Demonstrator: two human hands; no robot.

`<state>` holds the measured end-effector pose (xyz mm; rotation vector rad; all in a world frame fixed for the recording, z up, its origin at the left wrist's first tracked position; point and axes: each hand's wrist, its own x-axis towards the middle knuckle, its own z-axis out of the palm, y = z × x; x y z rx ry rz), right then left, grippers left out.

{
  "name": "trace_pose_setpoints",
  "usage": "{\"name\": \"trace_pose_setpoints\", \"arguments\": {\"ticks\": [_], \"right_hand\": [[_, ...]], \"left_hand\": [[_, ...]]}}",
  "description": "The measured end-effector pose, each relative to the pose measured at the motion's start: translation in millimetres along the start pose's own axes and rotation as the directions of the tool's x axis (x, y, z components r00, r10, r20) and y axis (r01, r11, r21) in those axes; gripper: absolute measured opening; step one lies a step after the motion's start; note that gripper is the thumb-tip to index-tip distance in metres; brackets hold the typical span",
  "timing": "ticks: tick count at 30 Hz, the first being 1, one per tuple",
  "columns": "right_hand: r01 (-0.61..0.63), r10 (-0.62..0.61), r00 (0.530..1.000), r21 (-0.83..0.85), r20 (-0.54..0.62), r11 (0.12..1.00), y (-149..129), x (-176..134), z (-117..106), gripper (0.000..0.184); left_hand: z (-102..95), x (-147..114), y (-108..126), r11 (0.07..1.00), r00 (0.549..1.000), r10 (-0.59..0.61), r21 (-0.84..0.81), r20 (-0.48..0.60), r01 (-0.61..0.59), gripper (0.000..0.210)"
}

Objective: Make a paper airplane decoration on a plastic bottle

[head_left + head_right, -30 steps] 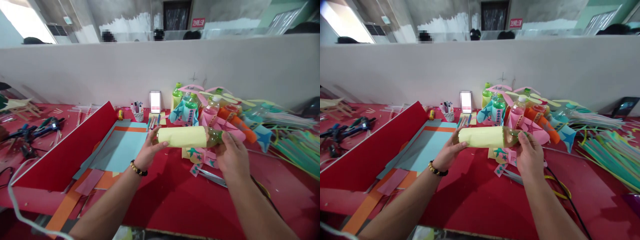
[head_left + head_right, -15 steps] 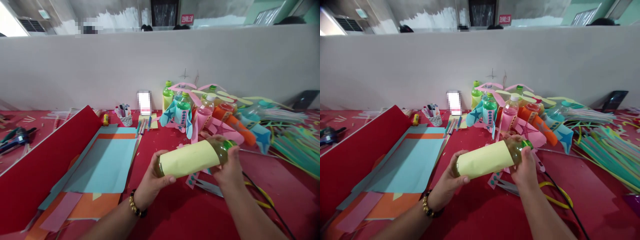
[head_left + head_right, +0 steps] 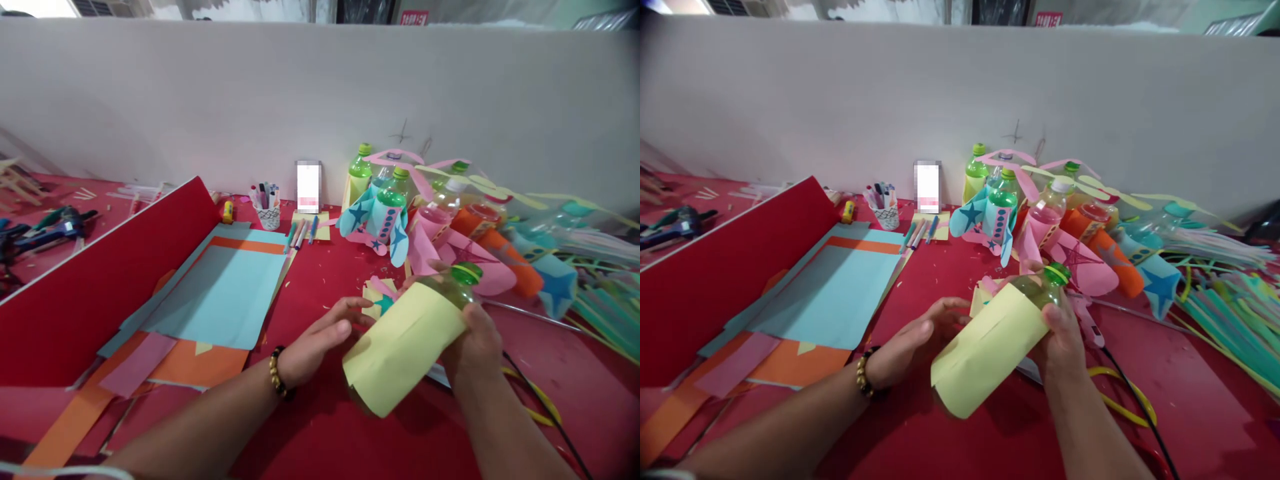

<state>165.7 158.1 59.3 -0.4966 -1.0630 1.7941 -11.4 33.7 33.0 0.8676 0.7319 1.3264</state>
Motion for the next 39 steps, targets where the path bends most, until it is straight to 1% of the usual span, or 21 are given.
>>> {"name": "trace_pose_setpoints", "arguments": {"ticks": [4,7,10,13,15,19,21,23,27,29,31,34,37,39], "right_hand": [[-0.084,0.09,0.991,-0.057,0.103,0.995,10.9,-4.9,7.2,0.056],[-0.117,0.128,0.985,-0.1,0.115,0.988,19.5,-7.1,11.0,0.056],[-0.115,0.127,0.987,-0.12,0.094,0.986,25.2,-7.4,10.7,0.056],[-0.117,0.128,0.988,-0.123,0.089,0.986,27.2,-7.0,8.9,0.054],[-0.112,0.123,0.988,-0.119,0.09,0.986,27.2,-7.0,8.0,0.053],[-0.113,0.121,0.987,-0.086,0.103,0.99,26.0,-7.2,7.6,0.05],[-0.123,0.131,0.985,-0.074,0.116,0.99,25.5,-7.0,7.8,0.049],[-0.131,0.139,0.983,-0.074,0.122,0.989,25.7,-6.8,8.0,0.052],[-0.185,0.198,0.97,-0.094,0.144,0.978,27.4,-8.4,9.4,0.059],[-0.198,0.214,0.964,-0.113,0.156,0.974,27.9,-9.4,10.8,0.058],[-0.17,0.187,0.971,-0.118,0.152,0.978,27.1,-9.3,11.6,0.053],[-0.108,0.116,0.987,-0.078,0.108,0.991,23.2,-6.0,9.5,0.046],[-0.074,0.076,0.995,-0.028,0.064,0.997,16.8,-1.8,4.1,0.045],[-0.052,0.053,0.998,-0.024,0.033,0.998,12.8,-0.3,1.2,0.044]], "left_hand": [[5.6,0.6,1.9,0.991,0.99,-0.133,-0.016,-0.053,0.132,0.051],[10.6,1.6,-2.4,0.98,0.981,-0.188,-0.081,-0.057,0.183,0.052],[11.3,2.5,-7.8,0.972,0.98,-0.195,-0.142,-0.043,0.187,0.055],[9.3,2.7,-9.3,0.97,0.978,-0.205,-0.14,-0.044,0.198,0.06],[7.9,2.4,-7.7,0.971,0.978,-0.209,-0.122,-0.017,0.206,0.067],[6.6,1.3,-3.1,0.971,0.974,-0.216,-0.087,0.067,0.222,0.089],[6.8,0.8,-2.9,0.971,0.973,-0.212,-0.092,0.095,0.221,0.094],[7.6,0.5,-4.8,0.972,0.976,-0.197,-0.11,0.097,0.208,0.091],[9.8,0.7,-9.7,0.978,0.985,-0.165,-0.124,0.051,0.17,0.079],[10.4,1.3,-9.9,0.979,0.986,-0.16,-0.118,0.045,0.165,0.079],[10.2,1.9,-8.5,0.979,0.984,-0.17,-0.103,0.059,0.175,0.084],[8.3,2.3,-6.6,0.973,0.975,-0.207,-0.082,0.084,0.214,0.093],[5.4,2.2,-7.3,0.961,0.962,-0.257,-0.079,0.092,0.264,0.103],[3.8,2.0,-8.1,0.954,0.952,-0.283,-0.07,0.114,0.292,0.108]]}}
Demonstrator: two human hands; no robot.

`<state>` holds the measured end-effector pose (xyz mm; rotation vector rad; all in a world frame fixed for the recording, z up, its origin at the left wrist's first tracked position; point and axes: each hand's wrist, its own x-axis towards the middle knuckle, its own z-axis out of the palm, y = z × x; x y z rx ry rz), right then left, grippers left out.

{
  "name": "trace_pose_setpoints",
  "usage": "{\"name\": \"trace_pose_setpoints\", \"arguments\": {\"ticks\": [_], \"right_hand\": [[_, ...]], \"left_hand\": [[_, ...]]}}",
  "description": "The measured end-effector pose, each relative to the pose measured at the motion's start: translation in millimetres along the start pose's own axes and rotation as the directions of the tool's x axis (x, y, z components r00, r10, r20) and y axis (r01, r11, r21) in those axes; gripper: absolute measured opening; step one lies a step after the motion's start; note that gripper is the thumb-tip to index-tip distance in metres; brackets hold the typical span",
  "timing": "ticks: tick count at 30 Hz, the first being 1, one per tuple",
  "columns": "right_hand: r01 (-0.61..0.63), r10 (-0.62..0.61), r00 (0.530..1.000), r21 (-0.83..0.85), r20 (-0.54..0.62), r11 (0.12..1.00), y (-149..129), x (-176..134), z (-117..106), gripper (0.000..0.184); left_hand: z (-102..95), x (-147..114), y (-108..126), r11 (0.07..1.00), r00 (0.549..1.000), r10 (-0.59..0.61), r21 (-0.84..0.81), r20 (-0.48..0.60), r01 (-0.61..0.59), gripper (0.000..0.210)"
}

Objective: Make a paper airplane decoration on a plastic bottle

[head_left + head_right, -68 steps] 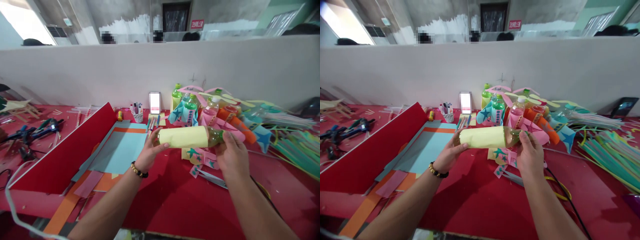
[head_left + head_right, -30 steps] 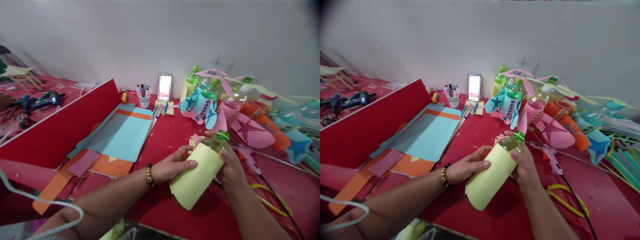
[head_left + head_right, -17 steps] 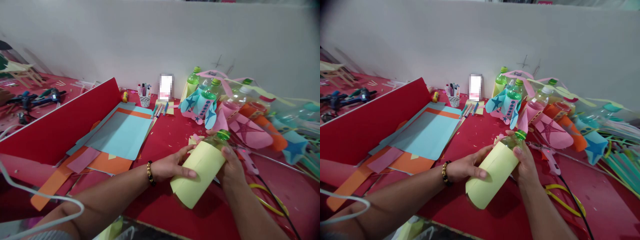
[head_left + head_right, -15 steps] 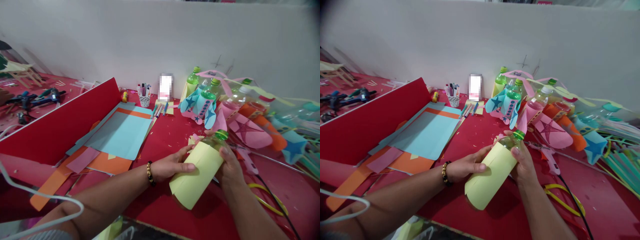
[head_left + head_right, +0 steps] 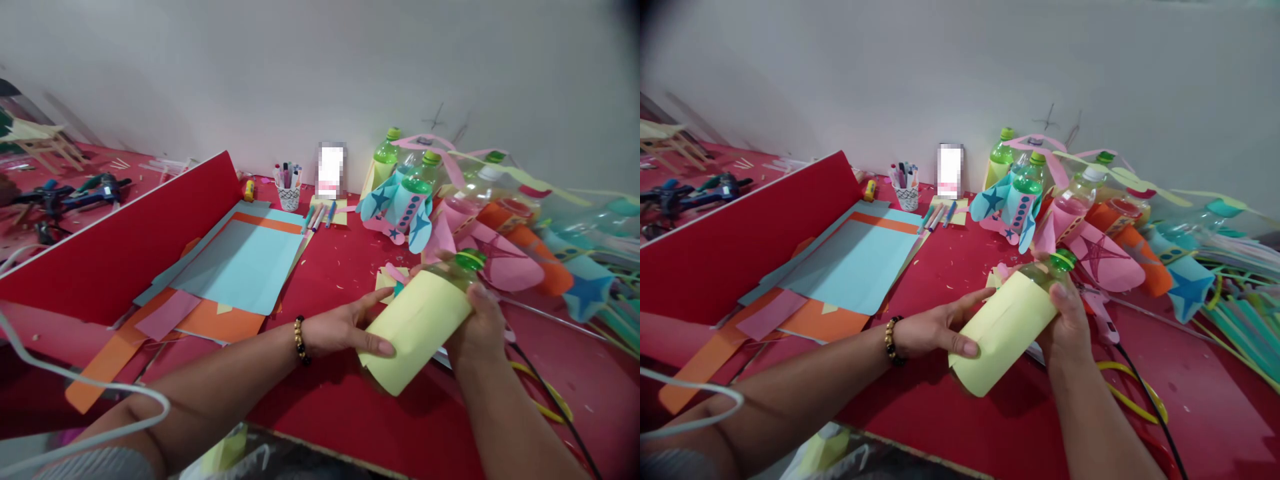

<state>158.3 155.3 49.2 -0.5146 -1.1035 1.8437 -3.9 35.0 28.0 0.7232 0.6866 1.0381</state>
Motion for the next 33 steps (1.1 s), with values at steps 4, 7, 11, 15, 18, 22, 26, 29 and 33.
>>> {"name": "trace_pose_setpoints", "arguments": {"ticks": [4,7,11,15,18,22,26,29,33], "right_hand": [[0.022,-0.023,0.999,-0.017,-0.043,1.0,-4.4,-0.1,-1.7,0.041],[0.037,-0.038,0.997,-0.021,-0.069,0.999,-5.1,0.3,-2.3,0.043],[0.039,-0.042,0.994,-0.033,-0.099,0.999,-5.3,1.6,-4.0,0.044],[0.055,-0.057,0.992,-0.022,-0.113,0.998,-4.0,3.0,-3.8,0.04],[0.094,-0.097,0.989,-0.025,-0.111,0.995,-0.8,6.0,-4.8,0.031],[0.189,-0.209,0.956,-0.114,-0.203,0.975,6.2,10.8,-5.8,0.033],[0.21,-0.268,0.914,-0.211,-0.306,0.955,13.2,9.2,1.2,0.037],[0.156,-0.203,0.924,-0.166,-0.324,0.974,14.0,5.8,7.8,0.036],[0.07,-0.074,0.967,-0.023,-0.246,0.997,6.7,6.6,8.3,0.038]], "left_hand": [[-1.7,-0.9,0.8,1.0,0.997,-0.012,0.021,0.078,0.01,0.115],[-2.5,-1.3,2.4,0.999,0.992,-0.005,0.044,0.124,0.0,0.119],[-3.5,-1.3,3.7,0.997,0.981,0.042,0.056,0.191,-0.054,0.12],[-2.5,-2.8,4.5,0.99,0.98,0.079,0.098,0.184,-0.098,0.117],[-0.6,-3.9,3.8,0.977,0.989,0.096,0.18,0.109,-0.114,0.108],[1.2,-3.7,1.4,0.815,0.94,0.34,0.504,-0.019,-0.285,0.108],[1.4,-3.8,0.3,0.491,0.85,0.525,0.83,-0.039,-0.265,0.107],[1.4,-3.9,0.2,0.458,0.839,0.536,0.867,-0.095,-0.194,0.103],[2.3,-3.0,2.6,0.72,0.912,0.389,0.66,-0.131,-0.212,0.102]]}}
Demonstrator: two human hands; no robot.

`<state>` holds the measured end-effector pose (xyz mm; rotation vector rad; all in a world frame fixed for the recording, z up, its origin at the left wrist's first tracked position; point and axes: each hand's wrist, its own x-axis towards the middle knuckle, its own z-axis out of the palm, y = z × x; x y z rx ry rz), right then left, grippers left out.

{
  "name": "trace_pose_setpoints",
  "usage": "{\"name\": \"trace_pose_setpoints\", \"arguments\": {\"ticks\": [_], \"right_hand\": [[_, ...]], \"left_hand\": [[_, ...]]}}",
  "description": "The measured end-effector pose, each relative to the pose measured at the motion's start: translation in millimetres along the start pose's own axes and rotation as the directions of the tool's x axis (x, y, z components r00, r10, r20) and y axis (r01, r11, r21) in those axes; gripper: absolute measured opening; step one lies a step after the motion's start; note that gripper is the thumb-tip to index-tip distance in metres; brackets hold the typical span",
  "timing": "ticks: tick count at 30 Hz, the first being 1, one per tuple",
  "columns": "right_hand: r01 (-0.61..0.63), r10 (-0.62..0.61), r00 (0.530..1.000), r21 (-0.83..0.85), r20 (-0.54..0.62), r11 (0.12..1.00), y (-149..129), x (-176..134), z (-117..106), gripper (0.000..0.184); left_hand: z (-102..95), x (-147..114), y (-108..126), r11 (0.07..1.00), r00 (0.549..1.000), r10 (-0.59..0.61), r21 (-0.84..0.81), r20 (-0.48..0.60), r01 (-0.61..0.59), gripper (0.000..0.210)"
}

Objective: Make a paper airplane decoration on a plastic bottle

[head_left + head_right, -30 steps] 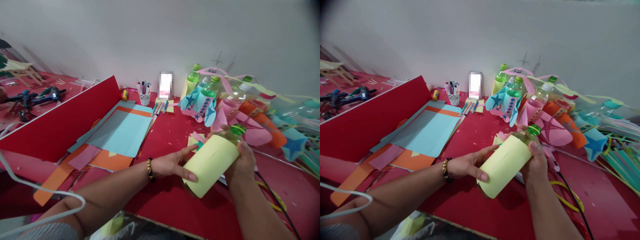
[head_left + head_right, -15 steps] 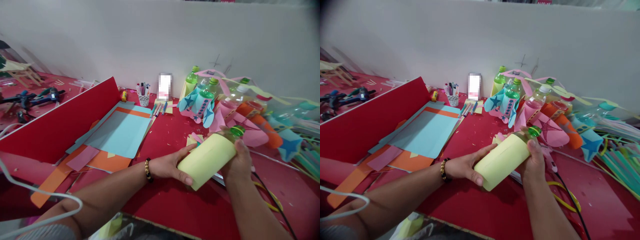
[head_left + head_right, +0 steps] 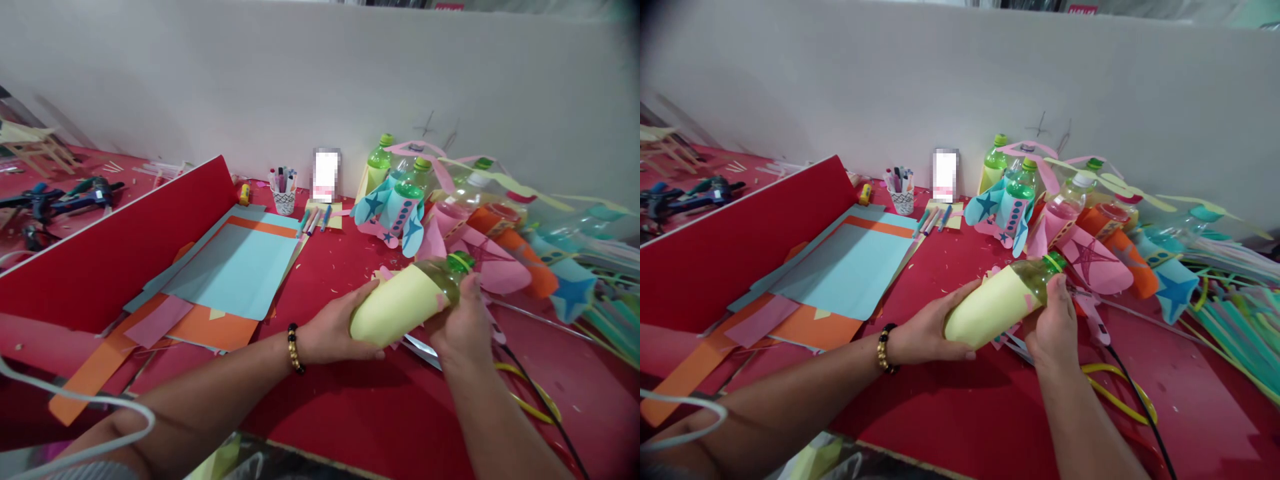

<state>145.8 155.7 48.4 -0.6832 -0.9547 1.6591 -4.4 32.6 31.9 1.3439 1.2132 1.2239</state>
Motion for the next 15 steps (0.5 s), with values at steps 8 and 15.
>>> {"name": "trace_pose_setpoints", "arguments": {"ticks": [8,15], "right_hand": [[-0.106,0.105,0.982,0.0,0.155,0.994,-8.1,8.2,-8.5,0.032],[-0.182,0.182,0.973,-0.015,0.144,0.983,-6.9,3.0,-6.9,0.03]], "left_hand": [[-2.8,0.9,6.7,0.813,0.912,-0.172,-0.468,0.374,0.345,0.089],[-1.5,1.7,3.0,0.817,0.921,-0.141,-0.484,0.362,0.315,0.09]]}}
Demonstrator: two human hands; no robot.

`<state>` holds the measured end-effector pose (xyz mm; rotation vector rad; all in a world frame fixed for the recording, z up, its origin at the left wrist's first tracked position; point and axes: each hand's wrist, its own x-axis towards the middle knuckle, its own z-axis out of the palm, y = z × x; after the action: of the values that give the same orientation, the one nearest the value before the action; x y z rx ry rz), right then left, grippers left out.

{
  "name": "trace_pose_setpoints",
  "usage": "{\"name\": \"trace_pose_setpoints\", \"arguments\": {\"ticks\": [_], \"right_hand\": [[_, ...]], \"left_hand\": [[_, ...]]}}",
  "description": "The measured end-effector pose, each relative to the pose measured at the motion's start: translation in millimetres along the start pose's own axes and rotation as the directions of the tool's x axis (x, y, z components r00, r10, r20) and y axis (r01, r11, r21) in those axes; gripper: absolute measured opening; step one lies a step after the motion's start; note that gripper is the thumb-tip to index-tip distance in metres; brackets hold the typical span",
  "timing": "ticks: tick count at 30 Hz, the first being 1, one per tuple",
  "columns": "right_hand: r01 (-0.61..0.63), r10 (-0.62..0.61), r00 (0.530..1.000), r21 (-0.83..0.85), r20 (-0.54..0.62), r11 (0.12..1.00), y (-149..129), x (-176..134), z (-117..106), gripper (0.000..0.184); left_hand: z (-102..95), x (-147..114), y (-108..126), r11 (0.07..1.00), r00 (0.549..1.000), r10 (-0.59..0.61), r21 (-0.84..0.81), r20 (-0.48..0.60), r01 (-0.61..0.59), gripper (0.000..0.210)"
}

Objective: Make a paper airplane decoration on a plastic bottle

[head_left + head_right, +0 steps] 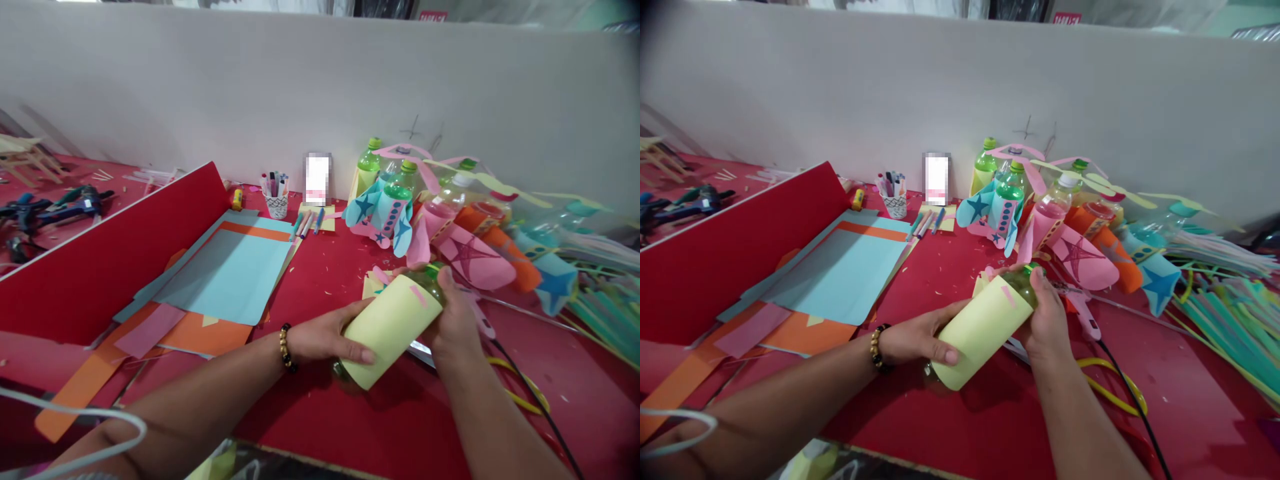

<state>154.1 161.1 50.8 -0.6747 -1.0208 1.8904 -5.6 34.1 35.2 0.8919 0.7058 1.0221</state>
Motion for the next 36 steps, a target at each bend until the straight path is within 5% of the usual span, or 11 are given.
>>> {"name": "trace_pose_setpoints", "arguments": {"ticks": [3,6,10,27,36], "right_hand": [[-0.03,0.03,1.0,-0.038,-0.004,0.999,-0.5,-3.7,6.0,0.026],[-0.145,0.145,0.989,-0.08,-0.003,0.986,3.3,-9.8,14.9,0.026],[-0.285,0.277,0.958,-0.117,-0.08,0.951,14.1,-17.0,22.4,0.033],[-0.423,0.418,0.906,-0.187,-0.066,0.887,30.7,-14.5,20.1,0.036],[-0.413,0.422,0.907,-0.222,-0.012,0.883,30.5,-20.0,21.5,0.035]], "left_hand": [[-0.9,1.2,-2.9,0.984,0.973,0.164,0.101,-0.161,-0.149,0.077],[-0.7,1.0,-4.5,0.924,0.876,0.356,0.263,-0.325,-0.277,0.049],[1.0,-0.7,-4.7,0.857,0.802,0.488,0.366,-0.346,-0.363,0.032],[-4.8,3.2,-3.2,0.775,0.756,0.563,0.531,-0.335,-0.342,0.015],[-1.9,6.8,-1.2,0.911,0.812,0.413,0.161,-0.412,-0.381,0.029]]}}
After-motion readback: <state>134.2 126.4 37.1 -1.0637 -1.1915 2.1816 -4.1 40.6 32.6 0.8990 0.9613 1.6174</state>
